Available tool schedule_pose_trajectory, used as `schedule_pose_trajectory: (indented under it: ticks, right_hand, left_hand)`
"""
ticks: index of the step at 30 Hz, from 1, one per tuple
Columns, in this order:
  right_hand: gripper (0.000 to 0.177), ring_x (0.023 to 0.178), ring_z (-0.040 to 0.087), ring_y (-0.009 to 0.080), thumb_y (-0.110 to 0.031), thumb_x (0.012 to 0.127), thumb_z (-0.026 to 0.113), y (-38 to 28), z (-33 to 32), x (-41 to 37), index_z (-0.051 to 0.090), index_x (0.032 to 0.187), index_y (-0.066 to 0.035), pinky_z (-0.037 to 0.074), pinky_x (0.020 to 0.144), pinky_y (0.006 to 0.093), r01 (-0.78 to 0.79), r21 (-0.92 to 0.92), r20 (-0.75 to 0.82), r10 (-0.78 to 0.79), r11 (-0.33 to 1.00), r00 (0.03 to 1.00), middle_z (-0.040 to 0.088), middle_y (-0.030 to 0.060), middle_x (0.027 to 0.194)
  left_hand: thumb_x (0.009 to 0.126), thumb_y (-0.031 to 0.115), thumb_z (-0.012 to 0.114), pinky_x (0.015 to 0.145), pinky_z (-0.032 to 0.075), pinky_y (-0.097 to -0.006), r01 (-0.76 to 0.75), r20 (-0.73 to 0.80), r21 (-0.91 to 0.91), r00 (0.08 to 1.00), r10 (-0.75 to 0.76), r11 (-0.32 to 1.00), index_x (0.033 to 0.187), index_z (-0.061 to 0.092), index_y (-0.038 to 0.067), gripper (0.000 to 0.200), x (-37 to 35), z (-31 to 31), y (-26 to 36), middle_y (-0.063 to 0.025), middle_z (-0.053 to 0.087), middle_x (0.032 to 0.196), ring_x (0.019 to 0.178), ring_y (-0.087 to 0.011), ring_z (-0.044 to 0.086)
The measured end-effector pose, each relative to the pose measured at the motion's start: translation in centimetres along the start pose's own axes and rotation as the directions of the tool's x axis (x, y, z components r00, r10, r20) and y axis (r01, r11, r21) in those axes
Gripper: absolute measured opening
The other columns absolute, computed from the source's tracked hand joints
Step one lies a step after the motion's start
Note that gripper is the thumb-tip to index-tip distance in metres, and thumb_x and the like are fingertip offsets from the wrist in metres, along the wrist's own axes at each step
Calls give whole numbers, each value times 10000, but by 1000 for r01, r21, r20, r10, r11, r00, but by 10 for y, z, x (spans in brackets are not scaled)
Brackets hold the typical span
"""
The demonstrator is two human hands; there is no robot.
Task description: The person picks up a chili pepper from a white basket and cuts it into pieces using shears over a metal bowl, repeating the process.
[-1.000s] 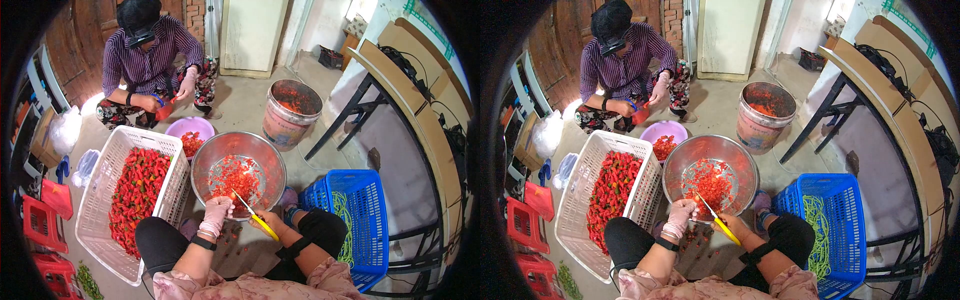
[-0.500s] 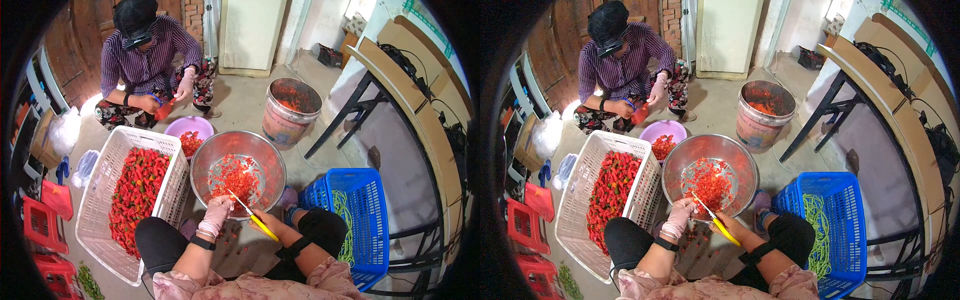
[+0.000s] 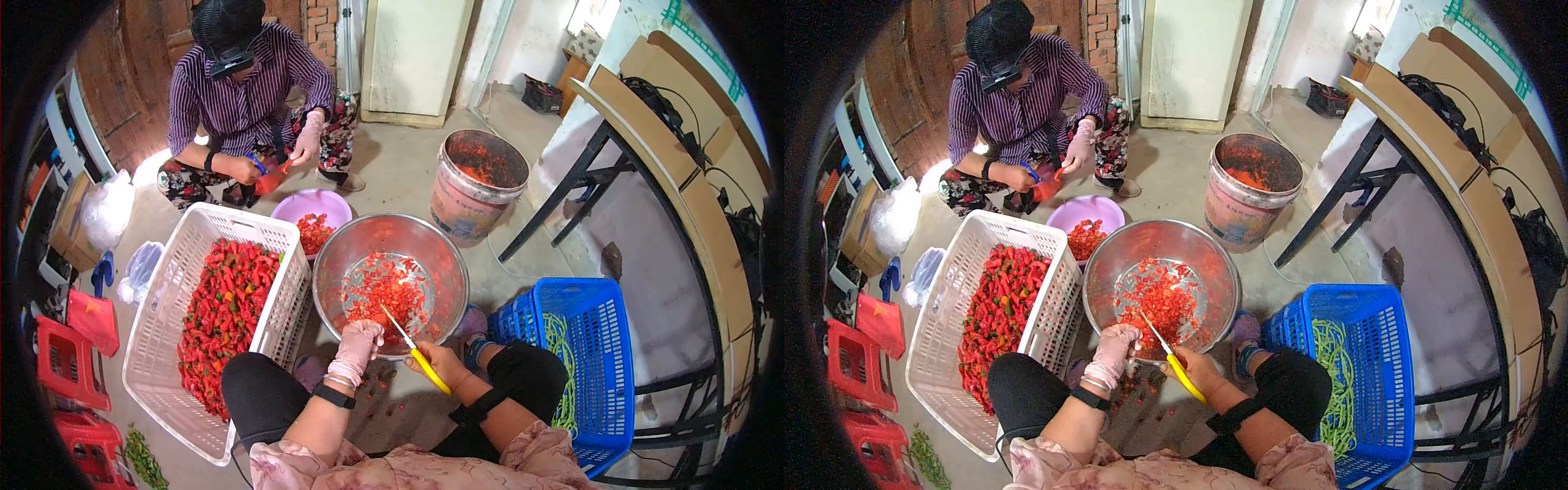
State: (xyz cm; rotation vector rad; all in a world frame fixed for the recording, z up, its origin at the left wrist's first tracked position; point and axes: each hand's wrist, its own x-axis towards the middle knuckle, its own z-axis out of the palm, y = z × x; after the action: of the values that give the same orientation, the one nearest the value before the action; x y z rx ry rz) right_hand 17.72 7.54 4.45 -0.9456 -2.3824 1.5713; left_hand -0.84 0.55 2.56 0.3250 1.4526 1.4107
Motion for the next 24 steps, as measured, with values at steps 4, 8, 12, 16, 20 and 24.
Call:
schedule_pose_trajectory:
  ticks: [4, 8, 12, 16, 20, 24]
  right_hand:
    - [577, 891, 565, 332, -375, 783, 638, 2, -1, 3, 419, 1188, -28, 447, 779, 365, 66, -172, -51, -76, 983, 996, 554, 213, 968]
    - [612, 873, 553, 386, -446, 745, 641, 6, 5, 5, 452, 1120, -1, 452, 747, 423, 225, -365, -101, -279, 903, 955, 547, 227, 981]
    - [618, 890, 549, 388, -481, 725, 646, -6, -1, 2, 468, 1093, -16, 453, 743, 425, 41, -400, -106, -90, 916, 990, 536, 238, 982]
    - [547, 855, 556, 382, -416, 722, 675, -5, 0, 2, 477, 1055, -30, 453, 722, 409, 41, -417, -124, -102, 908, 987, 567, 220, 908]
    - [569, 838, 571, 384, -497, 720, 642, -2, -1, 1, 512, 1057, -57, 468, 699, 422, -14, -368, -99, -25, 930, 995, 567, 209, 926]
    - [548, 762, 602, 364, -400, 728, 683, 4, -4, 3, 488, 1081, -29, 477, 660, 385, -17, -343, -77, -10, 939, 997, 606, 203, 836]
  left_hand:
    - [845, 122, 497, 346, 323, -227, -28, -62, 47, 998, 31, 998, 694, 543, 69, 166, -4, 6, 2, -3, 512, 544, 399, -85, 425]
    - [847, 129, 494, 391, 337, -232, -144, -43, 158, 987, 152, 977, 700, 531, 61, 166, -2, 8, -6, 3, 497, 546, 439, -78, 431]
    - [848, 138, 496, 429, 337, -225, -206, -49, 217, 974, 221, 954, 701, 522, 58, 170, -8, 13, -3, 24, 471, 552, 475, -59, 415]
    - [840, 131, 509, 446, 339, -224, -287, -47, 297, 948, 315, 911, 676, 519, 57, 180, 3, 8, -17, 29, 472, 556, 491, -53, 412]
    - [799, 108, 561, 478, 364, -243, -353, -114, 407, 896, 430, 843, 658, 542, 21, 166, 9, 7, -26, 26, 484, 561, 515, -58, 403]
    - [800, 88, 564, 464, 352, -230, -328, -166, 210, 916, 364, 921, 637, 517, 39, 177, 2, 10, -13, 42, 475, 563, 504, -49, 391]
